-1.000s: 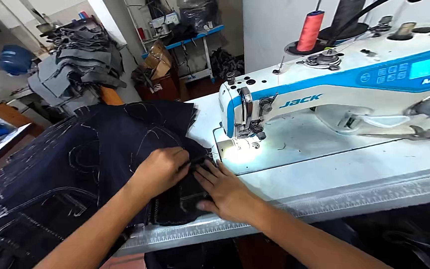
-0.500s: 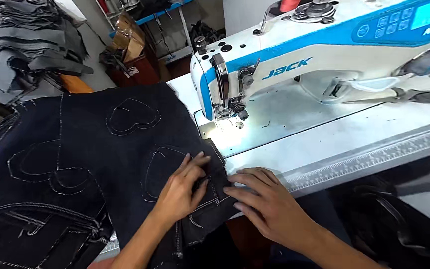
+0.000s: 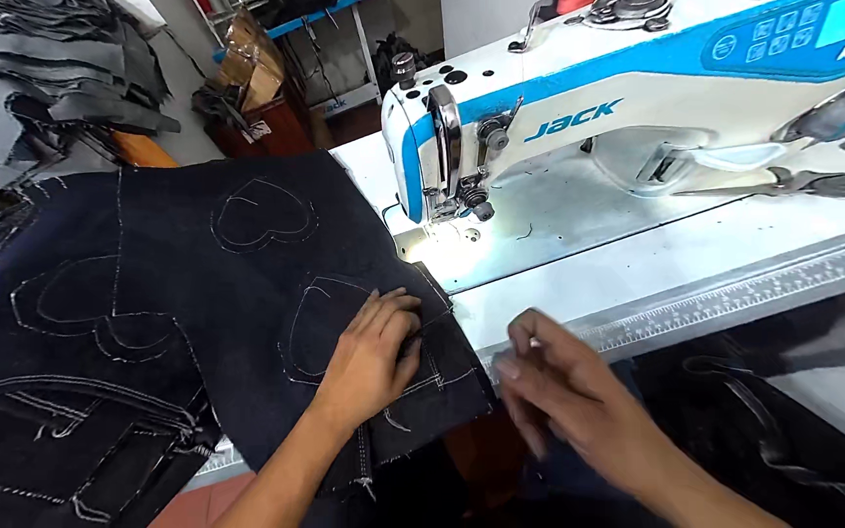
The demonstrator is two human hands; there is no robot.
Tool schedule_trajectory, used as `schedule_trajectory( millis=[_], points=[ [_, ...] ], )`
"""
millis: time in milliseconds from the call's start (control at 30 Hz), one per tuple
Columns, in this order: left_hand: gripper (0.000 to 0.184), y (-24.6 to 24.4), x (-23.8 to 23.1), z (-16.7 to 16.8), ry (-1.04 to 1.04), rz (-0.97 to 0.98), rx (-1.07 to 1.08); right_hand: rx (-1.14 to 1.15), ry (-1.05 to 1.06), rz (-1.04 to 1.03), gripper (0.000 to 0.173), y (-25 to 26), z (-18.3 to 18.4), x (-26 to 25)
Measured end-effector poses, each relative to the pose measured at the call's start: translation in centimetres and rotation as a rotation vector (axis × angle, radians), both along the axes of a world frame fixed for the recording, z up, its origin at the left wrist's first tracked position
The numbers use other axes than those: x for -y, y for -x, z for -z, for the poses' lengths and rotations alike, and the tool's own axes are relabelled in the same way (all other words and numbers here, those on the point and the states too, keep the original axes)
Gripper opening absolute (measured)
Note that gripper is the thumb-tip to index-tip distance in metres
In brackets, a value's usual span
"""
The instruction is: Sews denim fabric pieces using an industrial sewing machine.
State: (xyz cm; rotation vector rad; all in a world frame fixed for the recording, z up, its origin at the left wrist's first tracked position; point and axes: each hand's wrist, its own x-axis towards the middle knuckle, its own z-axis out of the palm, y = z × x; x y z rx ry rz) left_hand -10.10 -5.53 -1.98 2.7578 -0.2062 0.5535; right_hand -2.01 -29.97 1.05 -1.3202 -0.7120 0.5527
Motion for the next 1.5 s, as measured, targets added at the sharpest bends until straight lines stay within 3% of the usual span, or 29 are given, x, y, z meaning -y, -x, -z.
schedule_trajectory(
  millis=[100, 200, 300, 400, 467, 533, 700, 1000, 1167, 1300, 1500],
  points=[
    [0.025, 0.0, -0.3, 0.1, -0.044, 0.056, 0.033, 0.863, 0.265, 0.22, 0.037, -1.7, 3.3, -0.2],
    [0.024, 0.2, -1.3, -3.7, -0.147, -0.012, 0.096, 1.191, 0.374, 0.275, 0.036, -2.0, 5.9, -1.7],
    [0.02, 0.7, -1.9, -7.8, -0.114, -0.169, 0.283, 1.188, 0.419, 0.21, 0.034, -2.4, 5.6, -1.7],
    [0.019, 1.2, -0.9, -2.1, -0.042, 0.025, 0.13, 1.174, 0.413, 0.154, 0.034, -3.0, 5.6, -1.2],
    [0.015, 0.9, -1.2, -0.4, 0.053, 0.128, 0.067, 1.191, 0.359, 0.205, 0.036, -3.4, 6.2, -1.1],
    [0.016, 1.0, -1.5, -0.4, 0.066, 0.172, 0.051, 1.175, 0.308, 0.265, 0.036, -3.0, 7.0, -0.8],
    [0.018, 0.5, -0.5, -2.1, -0.153, 0.176, 0.201, 1.195, 0.318, 0.245, 0.035, -3.3, 6.6, -0.9],
    [0.022, 0.3, -0.6, -0.6, -0.09, 0.175, 0.097, 1.174, 0.291, 0.287, 0.036, -3.2, 7.1, -0.8],
    [0.022, 0.5, -0.4, -0.4, -0.154, 0.194, 0.156, 1.196, 0.277, 0.3, 0.036, -3.3, 7.2, -0.9],
    [0.02, 0.5, 0.2, -0.1, -0.083, 0.086, 0.188, 1.214, 0.298, 0.301, 0.04, -3.2, 7.1, -0.9],
    [0.024, 0.2, 0.5, -0.4, -0.169, 0.033, 0.13, 1.284, 0.284, 0.26, 0.037, -3.3, 7.1, -0.8]
  ],
)
